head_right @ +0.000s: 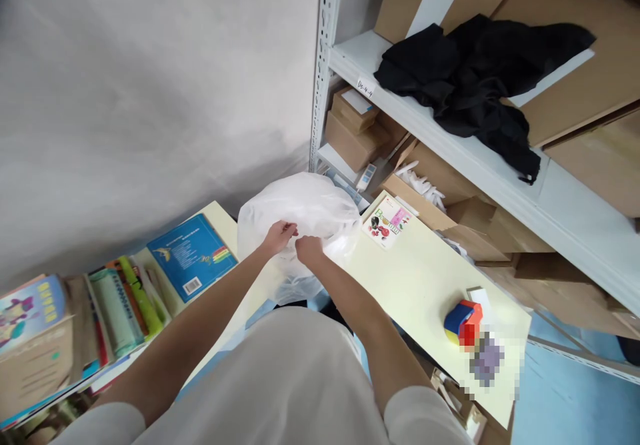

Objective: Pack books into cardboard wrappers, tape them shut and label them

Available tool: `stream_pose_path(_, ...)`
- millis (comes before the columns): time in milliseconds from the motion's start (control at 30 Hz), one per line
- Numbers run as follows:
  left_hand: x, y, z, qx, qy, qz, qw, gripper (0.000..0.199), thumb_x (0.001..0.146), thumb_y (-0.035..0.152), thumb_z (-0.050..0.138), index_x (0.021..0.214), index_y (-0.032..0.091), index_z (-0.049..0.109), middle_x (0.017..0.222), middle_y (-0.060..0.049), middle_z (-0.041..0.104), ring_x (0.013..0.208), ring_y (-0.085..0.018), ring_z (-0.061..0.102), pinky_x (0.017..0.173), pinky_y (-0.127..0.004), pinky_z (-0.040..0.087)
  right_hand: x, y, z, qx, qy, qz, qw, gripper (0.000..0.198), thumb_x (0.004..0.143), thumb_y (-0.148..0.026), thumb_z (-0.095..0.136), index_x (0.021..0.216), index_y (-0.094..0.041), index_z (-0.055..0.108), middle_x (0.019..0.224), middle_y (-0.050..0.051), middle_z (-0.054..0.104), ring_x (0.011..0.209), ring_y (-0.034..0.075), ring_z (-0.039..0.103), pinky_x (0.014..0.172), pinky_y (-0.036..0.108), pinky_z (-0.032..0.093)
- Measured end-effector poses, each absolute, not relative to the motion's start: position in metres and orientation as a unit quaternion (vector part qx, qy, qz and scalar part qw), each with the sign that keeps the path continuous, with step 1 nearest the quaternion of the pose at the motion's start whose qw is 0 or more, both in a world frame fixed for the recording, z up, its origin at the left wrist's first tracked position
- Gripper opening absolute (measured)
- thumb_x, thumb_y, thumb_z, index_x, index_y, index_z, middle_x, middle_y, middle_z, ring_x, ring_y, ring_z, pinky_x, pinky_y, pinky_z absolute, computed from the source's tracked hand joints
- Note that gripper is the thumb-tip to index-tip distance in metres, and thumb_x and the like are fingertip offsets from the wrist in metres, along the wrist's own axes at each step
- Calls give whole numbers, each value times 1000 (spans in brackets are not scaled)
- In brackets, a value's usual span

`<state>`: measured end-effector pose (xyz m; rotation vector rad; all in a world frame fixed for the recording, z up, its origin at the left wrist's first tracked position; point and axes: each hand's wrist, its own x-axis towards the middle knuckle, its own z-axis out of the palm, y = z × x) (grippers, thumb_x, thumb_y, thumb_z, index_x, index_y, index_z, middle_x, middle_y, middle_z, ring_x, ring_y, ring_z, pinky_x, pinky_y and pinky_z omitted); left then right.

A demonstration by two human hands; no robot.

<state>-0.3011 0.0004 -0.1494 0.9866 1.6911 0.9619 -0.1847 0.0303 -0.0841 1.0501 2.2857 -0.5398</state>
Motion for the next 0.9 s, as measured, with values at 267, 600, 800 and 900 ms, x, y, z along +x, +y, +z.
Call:
stream_pose_path(267,-292,-9,-125,469,605,417,490,23,71,29,61,89,16,65,77,0,67,76,-17,62,73,-29,49,-166,86,-19,297,902,-287,127,25,92,-25,46,94,-20,70,93,5,71,89,17,63,75,24,41)
stream_pose_path(600,-309,5,-34,476,561,528,424,27,70,41,66,74,16,59,67,1,57,61,-11,52,54,-21,41,-117,104,98,436,825,-165,-321,30,90,-47,48,89,-19,60,75,2,63,72,16,54,68,25,37)
stream_pose_path(800,-329,20,5,342,518,676,397,35,70,50,67,76,17,58,61,4,54,53,-9,47,52,-20,38,-81,120,117,470,730,-203,-453,29,92,-46,42,76,-23,50,66,0,53,64,14,45,61,28,38)
stream_pose_path(900,-328,21,22,363,508,691,365,35,75,51,63,81,17,59,64,2,56,56,-10,50,56,-21,40,-66,112,110,492,726,-191,-441,21,87,-44,48,87,-25,55,81,5,59,79,21,54,73,35,45)
